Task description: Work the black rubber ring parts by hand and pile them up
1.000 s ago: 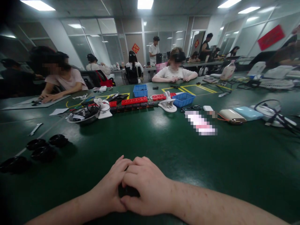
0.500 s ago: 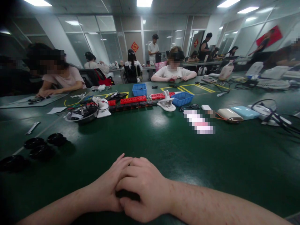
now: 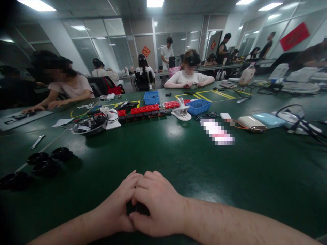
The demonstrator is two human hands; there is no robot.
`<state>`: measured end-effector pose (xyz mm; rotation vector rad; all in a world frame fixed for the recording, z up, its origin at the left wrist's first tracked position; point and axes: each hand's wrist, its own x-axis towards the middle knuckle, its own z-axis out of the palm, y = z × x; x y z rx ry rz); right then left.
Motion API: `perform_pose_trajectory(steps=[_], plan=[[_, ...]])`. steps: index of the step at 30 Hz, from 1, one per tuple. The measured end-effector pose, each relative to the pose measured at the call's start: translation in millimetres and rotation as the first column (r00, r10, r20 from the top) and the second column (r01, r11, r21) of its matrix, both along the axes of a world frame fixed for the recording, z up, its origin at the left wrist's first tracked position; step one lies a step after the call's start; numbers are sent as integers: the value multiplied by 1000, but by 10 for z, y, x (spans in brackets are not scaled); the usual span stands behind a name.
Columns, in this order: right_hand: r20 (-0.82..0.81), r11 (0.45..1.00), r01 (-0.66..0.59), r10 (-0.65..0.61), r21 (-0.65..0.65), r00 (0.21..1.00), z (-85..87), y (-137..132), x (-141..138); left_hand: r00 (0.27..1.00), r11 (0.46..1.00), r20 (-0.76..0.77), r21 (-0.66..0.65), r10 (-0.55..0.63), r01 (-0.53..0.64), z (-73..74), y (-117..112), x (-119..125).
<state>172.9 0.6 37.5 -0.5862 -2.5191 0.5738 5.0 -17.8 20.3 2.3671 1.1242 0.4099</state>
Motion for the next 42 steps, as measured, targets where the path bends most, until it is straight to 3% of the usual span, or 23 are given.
perform_pose_trajectory(steps=[6,11,15,18,22,28,35,42], plan=[[-100,987,-157,154,-25,983,-41,2,1,991,988,-7,-78,-133,132,53,60,-49],[-205,974,-225,223,15,953,-51,2,10,990,988,-13,-62,-141,140,66,63,-69],[-212,992,-123,126,27,969,-24,-5,18,994,996,-65,-20,-90,89,86,23,-26],[-152,998,6,2,56,988,-38,-16,17,994,999,-108,43,28,-23,83,-39,36],[-52,992,45,-39,117,998,-74,-23,6,987,990,-107,94,119,-110,59,-97,76],[36,991,-13,9,130,999,-56,-5,3,995,997,-84,63,53,-48,26,-57,40],[-10,982,-165,167,92,986,-29,48,17,990,991,-45,-4,-130,130,51,112,-114],[26,967,-249,248,58,969,-7,37,20,988,986,-42,-82,-147,143,86,153,-184]])
